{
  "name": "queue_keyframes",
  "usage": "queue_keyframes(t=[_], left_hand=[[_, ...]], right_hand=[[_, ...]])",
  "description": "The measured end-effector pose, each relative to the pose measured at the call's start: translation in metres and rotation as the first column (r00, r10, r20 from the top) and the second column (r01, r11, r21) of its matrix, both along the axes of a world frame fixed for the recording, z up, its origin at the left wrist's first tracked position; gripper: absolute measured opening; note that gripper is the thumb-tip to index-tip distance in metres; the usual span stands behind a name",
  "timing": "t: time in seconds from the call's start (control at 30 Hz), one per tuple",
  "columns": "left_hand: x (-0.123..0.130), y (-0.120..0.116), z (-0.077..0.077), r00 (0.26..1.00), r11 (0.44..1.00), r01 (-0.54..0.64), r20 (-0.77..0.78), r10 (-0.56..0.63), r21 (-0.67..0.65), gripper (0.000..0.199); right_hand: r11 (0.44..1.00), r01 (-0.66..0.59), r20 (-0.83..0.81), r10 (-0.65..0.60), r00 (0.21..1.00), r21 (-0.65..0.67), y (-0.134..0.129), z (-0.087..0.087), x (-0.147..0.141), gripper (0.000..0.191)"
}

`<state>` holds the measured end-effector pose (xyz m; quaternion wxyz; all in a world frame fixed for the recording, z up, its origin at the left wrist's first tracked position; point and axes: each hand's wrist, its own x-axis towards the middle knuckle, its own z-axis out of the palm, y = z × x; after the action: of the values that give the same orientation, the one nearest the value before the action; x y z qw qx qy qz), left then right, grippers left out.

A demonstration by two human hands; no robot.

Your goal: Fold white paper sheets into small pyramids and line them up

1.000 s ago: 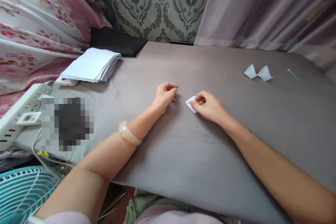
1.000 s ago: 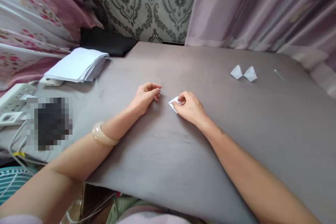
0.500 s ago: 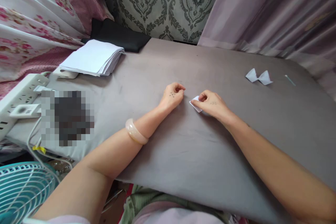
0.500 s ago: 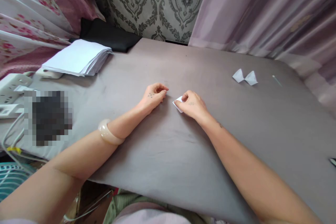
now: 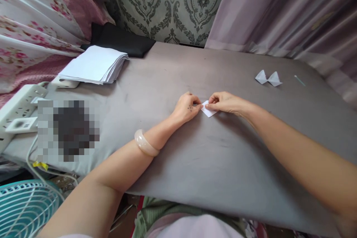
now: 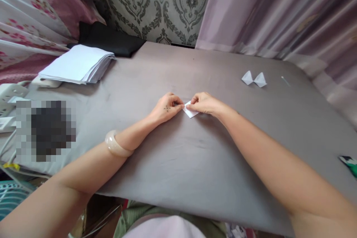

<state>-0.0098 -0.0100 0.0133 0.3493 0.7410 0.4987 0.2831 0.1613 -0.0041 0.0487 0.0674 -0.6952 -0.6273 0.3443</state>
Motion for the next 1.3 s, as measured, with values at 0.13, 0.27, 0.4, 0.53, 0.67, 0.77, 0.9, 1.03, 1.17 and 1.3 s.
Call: queue_keyframes(t=[0.13, 0.27, 0.4, 0.53, 0.67, 0.77, 0.9, 1.03, 1.17, 1.3], left_hand=[[0.002, 0.001, 0.000, 0.999, 1.000, 0.009, -0.040, -0.008, 0.024, 0.011], [0.007, 0.005, -0.002, 0.995, 1.000, -0.007, -0.097, 0.007, 0.001, 0.011], [0.009, 0.006, -0.002, 0.991, 1.000, -0.023, -0.131, 0.023, 0.002, 0.014], [0.010, 0.007, -0.007, 0.995, 1.000, 0.016, -0.100, -0.014, 0.011, 0.014], [0.010, 0.008, -0.011, 1.000, 0.999, 0.010, -0.024, -0.009, 0.042, 0.012], [0.010, 0.006, -0.010, 1.000, 0.999, 0.013, 0.023, -0.014, 0.049, 0.008], [0.011, 0.002, -0.007, 0.974, 0.994, 0.097, 0.209, -0.085, -0.046, 0.008], [0.013, -0.002, -0.005, 0.859, 0.982, 0.162, 0.503, -0.094, -0.095, 0.017], [0.012, -0.007, 0.001, 0.779, 0.963, 0.238, 0.617, -0.111, -0.127, 0.028], [0.011, -0.012, 0.009, 0.689, 0.936, 0.257, 0.725, -0.002, -0.241, 0.029]], right_hand=[[1.000, -0.023, -0.091, 0.024, 0.996, 0.006, -0.003, -0.002, 0.009, 0.015], [1.000, -0.021, -0.043, 0.020, 0.999, -0.011, 0.003, -0.002, 0.006, 0.017], [1.000, -0.014, 0.103, 0.016, 0.995, -0.015, 0.010, -0.003, 0.003, 0.025], [0.989, -0.101, 0.162, 0.082, 0.983, 0.112, 0.003, -0.006, 0.005, 0.043], [0.959, -0.121, 0.100, 0.098, 0.990, 0.256, -0.013, -0.015, 0.008, 0.045], [0.940, -0.086, 0.006, 0.089, 0.996, 0.330, -0.021, -0.022, 0.011, 0.037], [0.939, -0.008, -0.277, 0.110, 0.954, 0.344, -0.027, -0.024, 0.014, 0.023], [0.969, 0.146, -0.591, 0.001, 0.806, 0.200, -0.038, -0.018, 0.016, 0.028], [0.983, 0.178, -0.731, -0.090, 0.677, 0.044, -0.045, -0.015, 0.015, 0.028], [0.965, 0.238, -0.837, -0.217, 0.502, -0.107, -0.045, -0.016, 0.010, 0.029]])
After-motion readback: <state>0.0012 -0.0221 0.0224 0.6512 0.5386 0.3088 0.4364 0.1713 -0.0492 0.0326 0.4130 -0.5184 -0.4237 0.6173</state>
